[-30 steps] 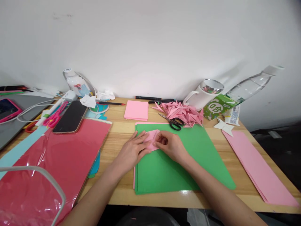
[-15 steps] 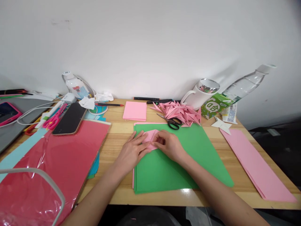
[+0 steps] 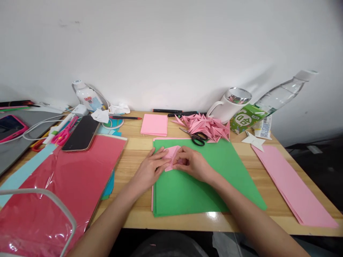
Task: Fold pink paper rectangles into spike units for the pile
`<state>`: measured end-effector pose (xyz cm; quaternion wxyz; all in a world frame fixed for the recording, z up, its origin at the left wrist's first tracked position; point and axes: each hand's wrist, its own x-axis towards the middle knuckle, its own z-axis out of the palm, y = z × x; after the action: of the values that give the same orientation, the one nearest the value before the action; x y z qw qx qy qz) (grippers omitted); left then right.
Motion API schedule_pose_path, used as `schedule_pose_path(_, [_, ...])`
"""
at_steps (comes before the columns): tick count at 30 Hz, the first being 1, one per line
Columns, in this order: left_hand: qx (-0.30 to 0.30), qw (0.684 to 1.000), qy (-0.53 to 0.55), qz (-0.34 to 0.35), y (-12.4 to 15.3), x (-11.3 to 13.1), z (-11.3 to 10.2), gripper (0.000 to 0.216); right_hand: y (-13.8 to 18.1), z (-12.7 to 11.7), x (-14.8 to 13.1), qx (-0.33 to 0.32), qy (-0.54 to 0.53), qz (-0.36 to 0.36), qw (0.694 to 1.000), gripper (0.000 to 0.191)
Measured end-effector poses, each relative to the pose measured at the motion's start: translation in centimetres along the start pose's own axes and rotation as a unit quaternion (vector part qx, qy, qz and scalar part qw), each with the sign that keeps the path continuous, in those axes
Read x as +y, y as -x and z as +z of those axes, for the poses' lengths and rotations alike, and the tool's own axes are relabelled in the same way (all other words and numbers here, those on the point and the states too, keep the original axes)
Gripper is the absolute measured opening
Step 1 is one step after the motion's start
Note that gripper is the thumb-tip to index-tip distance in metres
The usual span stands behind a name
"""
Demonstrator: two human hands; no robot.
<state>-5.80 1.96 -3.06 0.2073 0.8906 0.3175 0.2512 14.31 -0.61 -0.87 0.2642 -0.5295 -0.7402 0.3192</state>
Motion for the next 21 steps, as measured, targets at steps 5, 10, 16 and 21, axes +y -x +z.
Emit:
schedule_pose_path(5, [-0.008, 1.000, 0.008, -0.006, 0.0, -0.2, -0.1, 0.028, 0.0, 0.0, -0.1, 0.004, 0.010, 0.005, 1.000, 0.002])
schedule_pose_path(10, [-0.034, 0.999, -0.016, 0.015, 0.0, -0.6, -0.2, 0.026, 0.0, -0.2, -0.3, 0.000, 0.012, 0.006, 1.000, 0.002])
schedule_pose_path(16, [-0.061, 0.992, -0.098, 0.056, 0.2, 0.4, -1.0, 0.030, -0.1, -0.3, -0.4, -0.001, 0.012, 0.016, 1.000, 0.001])
schedule_pose_path(21, [-0.101, 0.982, -0.138, 0.084, 0.7, 0.9, -1.2, 0.043, -0.2, -0.2, 0.0, -0.003, -0.001, 0.022, 1.000, 0.005])
